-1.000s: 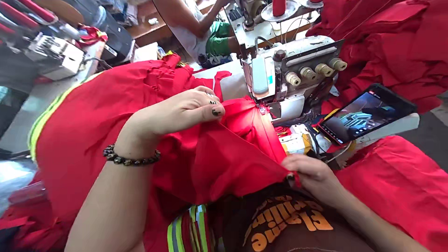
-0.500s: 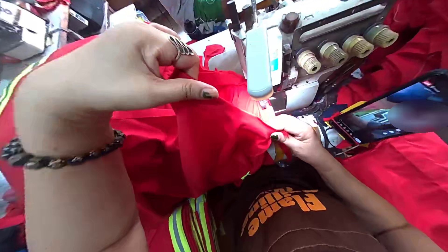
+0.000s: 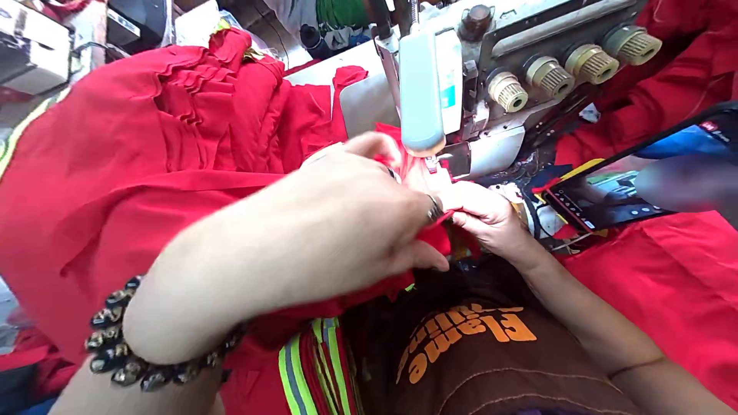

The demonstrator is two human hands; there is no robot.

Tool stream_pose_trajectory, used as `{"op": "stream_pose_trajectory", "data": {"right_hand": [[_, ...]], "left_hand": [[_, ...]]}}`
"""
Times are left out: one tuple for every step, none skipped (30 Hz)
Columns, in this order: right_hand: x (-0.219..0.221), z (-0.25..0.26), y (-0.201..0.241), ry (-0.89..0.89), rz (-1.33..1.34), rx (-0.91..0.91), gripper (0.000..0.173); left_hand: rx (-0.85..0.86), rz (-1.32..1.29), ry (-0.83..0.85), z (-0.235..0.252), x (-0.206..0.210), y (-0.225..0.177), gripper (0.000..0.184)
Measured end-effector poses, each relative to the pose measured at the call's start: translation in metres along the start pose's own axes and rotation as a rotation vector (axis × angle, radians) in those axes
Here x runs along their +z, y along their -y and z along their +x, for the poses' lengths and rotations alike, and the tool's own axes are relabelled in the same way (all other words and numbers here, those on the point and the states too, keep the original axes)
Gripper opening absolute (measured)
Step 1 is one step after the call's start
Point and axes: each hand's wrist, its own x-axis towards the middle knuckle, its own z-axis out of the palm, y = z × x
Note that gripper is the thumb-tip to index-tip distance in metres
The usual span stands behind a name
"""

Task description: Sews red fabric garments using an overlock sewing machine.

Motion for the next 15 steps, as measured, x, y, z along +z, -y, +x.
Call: {"op": "stream_pose_trajectory", "data": {"right_hand": [[0.000,0.000,0.000,0.011,-0.005,-0.003,0.010],[-0.001,0.001,0.000,0.013,-0.016,-0.002,0.009],[-0.001,0.001,0.000,0.007,-0.023,0.004,0.008],[-0.001,0.002,0.002,-0.004,-0.035,0.014,0.008],[-0.001,0.003,0.003,-0.016,-0.045,0.021,0.008],[0.001,0.005,0.003,-0.031,-0.055,0.028,0.008],[0.002,0.007,0.004,-0.045,-0.063,0.034,0.009],[0.002,0.010,0.004,-0.059,-0.066,0.034,0.009],[0.002,0.011,0.004,-0.064,-0.067,0.033,0.009],[0.002,0.012,0.004,-0.065,-0.062,0.035,0.010],[0.002,0.012,0.005,-0.060,-0.057,0.041,0.011],[0.001,0.012,0.005,-0.049,-0.051,0.045,0.012],[0.001,0.012,0.006,-0.039,-0.048,0.051,0.013],[0.001,0.011,0.007,-0.033,-0.037,0.063,0.014],[0.000,0.009,0.008,-0.032,-0.022,0.082,0.013]], "left_hand": [[-0.035,0.027,0.027,-0.002,-0.005,0.009,0.045],[-0.079,0.095,0.040,-0.005,-0.011,0.022,0.046],[-0.137,0.188,0.057,-0.009,-0.017,0.038,0.049],[-0.206,0.277,0.085,-0.015,-0.022,0.056,0.053],[-0.287,0.340,0.129,-0.021,-0.026,0.073,0.056],[-0.359,0.368,0.169,-0.028,-0.029,0.088,0.059],[-0.397,0.357,0.179,-0.037,-0.033,0.102,0.057],[-0.402,0.315,0.156,-0.046,-0.037,0.113,0.052],[-0.374,0.253,0.108,-0.057,-0.044,0.122,0.047],[-0.316,0.168,0.054,-0.067,-0.052,0.128,0.042],[-0.229,0.045,0.003,-0.075,-0.062,0.130,0.037],[-0.135,-0.108,-0.028,-0.080,-0.074,0.125,0.031],[-0.058,-0.293,-0.073,-0.077,-0.083,0.105,0.026],[-0.031,-0.409,-0.142,-0.071,-0.084,0.074,0.026],[-0.054,-0.444,-0.203,-0.061,-0.079,0.034,0.028]]}}
